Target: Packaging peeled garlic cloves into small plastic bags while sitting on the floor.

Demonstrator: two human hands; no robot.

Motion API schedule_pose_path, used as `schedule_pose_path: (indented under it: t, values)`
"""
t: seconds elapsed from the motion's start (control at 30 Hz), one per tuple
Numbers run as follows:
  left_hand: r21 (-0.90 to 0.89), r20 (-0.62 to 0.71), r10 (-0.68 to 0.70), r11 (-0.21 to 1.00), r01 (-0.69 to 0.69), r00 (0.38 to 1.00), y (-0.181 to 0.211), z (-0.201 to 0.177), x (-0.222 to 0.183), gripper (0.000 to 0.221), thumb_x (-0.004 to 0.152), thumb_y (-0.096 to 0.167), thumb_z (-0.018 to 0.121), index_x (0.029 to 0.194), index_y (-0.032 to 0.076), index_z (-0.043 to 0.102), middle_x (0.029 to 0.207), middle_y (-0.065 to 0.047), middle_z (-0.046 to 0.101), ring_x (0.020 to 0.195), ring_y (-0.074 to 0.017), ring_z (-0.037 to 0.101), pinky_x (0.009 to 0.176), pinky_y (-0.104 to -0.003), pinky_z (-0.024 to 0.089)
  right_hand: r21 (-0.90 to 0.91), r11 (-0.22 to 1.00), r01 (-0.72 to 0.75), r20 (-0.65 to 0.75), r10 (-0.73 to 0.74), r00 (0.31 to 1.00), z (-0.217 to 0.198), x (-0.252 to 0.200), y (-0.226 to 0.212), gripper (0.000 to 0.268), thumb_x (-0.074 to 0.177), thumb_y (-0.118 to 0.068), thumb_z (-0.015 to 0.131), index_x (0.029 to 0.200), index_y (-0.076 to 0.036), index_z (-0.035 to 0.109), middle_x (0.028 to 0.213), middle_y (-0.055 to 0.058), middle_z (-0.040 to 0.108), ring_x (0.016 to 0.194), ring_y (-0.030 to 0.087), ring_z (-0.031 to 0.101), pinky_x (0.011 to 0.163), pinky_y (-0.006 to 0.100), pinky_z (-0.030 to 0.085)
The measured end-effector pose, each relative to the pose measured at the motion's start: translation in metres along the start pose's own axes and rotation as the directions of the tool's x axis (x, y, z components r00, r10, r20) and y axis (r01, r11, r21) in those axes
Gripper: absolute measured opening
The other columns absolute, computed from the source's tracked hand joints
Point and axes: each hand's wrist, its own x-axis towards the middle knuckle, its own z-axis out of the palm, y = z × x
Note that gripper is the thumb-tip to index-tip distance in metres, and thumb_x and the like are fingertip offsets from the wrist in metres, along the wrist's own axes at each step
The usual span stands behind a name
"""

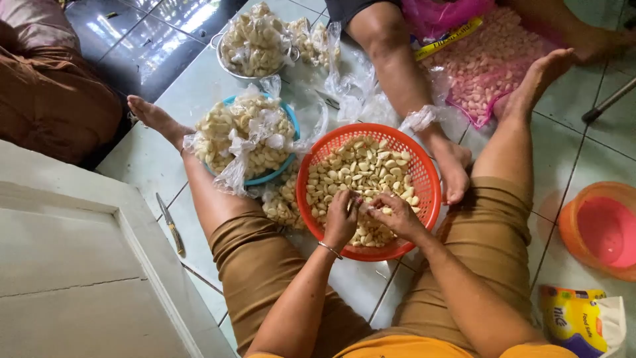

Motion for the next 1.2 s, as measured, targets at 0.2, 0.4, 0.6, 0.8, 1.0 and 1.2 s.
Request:
schedule_pose_path:
  t: [0.2,0.4,0.6,0.8,1.0,1.2]
  values:
    - [-0.327,0.022,-0.242,0.915,0.235,0.97,0.013,-0.022,0.01,0.02,0.112,0.028,0.041,0.111,0.013,0.054,0.092,-0.012,0.078,0.089,-0.0277,0.073,0.082,-0.04,0.055,0.175,0.974,-0.147,-0.138,0.172,0.975,-0.009,-0.002,0.007,0.036,0.098,-0.035,0.069,0.13,-0.019,0.067,0.115,0.007,0.067,0.106,0.022,0.067,0.091,0.041,0.053]
    - [-0.041,-0.372,-0.123,0.992,0.116,0.92,0.041,-0.12,0.025,0.023,0.11,0.035,0.042,0.109,0.017,0.055,0.084,-0.003,0.078,0.079,-0.0208,0.068,0.078,-0.035,0.05,0.198,0.969,-0.15,-0.202,0.19,0.961,-0.014,0.002,0.014,0.026,0.102,-0.026,0.067,0.123,-0.011,0.07,0.104,0.007,0.067,0.091,0.018,0.068,0.079,0.034,0.057]
    - [0.251,-0.474,0.221,0.962,-0.109,0.852,0.038,-0.134,0.032,0.031,0.095,0.009,0.068,0.124,0.008,0.057,0.126,-0.011,0.058,0.132,-0.0369,0.052,0.119,-0.052,0.031,0.039,0.998,-0.04,-0.218,0.048,0.975,-0.019,0.047,0.004,0.024,0.1,-0.025,0.069,0.119,-0.011,0.073,0.097,0.011,0.07,0.088,0.024,0.071,0.075,0.037,0.058]
    - [0.221,-0.307,0.289,0.948,-0.228,0.907,0.05,-0.08,0.029,0.03,0.085,0.001,0.07,0.114,0.008,0.064,0.124,-0.015,0.059,0.131,-0.0459,0.051,0.112,-0.057,0.039,-0.541,0.834,0.109,-0.29,-0.307,0.907,-0.014,0.176,0.039,0.02,0.097,-0.035,0.07,0.116,-0.029,0.074,0.089,-0.001,0.074,0.095,0.026,0.07,0.083,0.042,0.057]
    - [0.081,-0.182,0.151,0.987,-0.139,0.971,0.034,-0.04,0.022,0.028,0.085,0.004,0.072,0.111,0.011,0.067,0.121,-0.012,0.06,0.132,-0.0419,0.053,0.109,-0.052,0.044,-0.539,0.776,-0.327,-0.114,0.317,0.942,0.003,0.239,0.037,0.055,0.102,-0.068,0.042,0.134,-0.031,0.066,0.137,0.01,0.063,0.143,0.033,0.04,0.106,0.071,0.037]
    - [0.032,-0.178,0.075,0.997,-0.07,0.981,0.027,-0.04,0.025,0.022,0.09,0.007,0.07,0.111,0.012,0.066,0.116,-0.007,0.061,0.13,-0.0368,0.056,0.107,-0.048,0.046,-0.507,0.855,-0.113,-0.422,-0.132,0.897,-0.007,0.222,0.001,0.039,0.107,-0.043,0.054,0.12,-0.013,0.073,0.121,0.011,0.07,0.122,0.031,0.063,0.101,0.052,0.051]
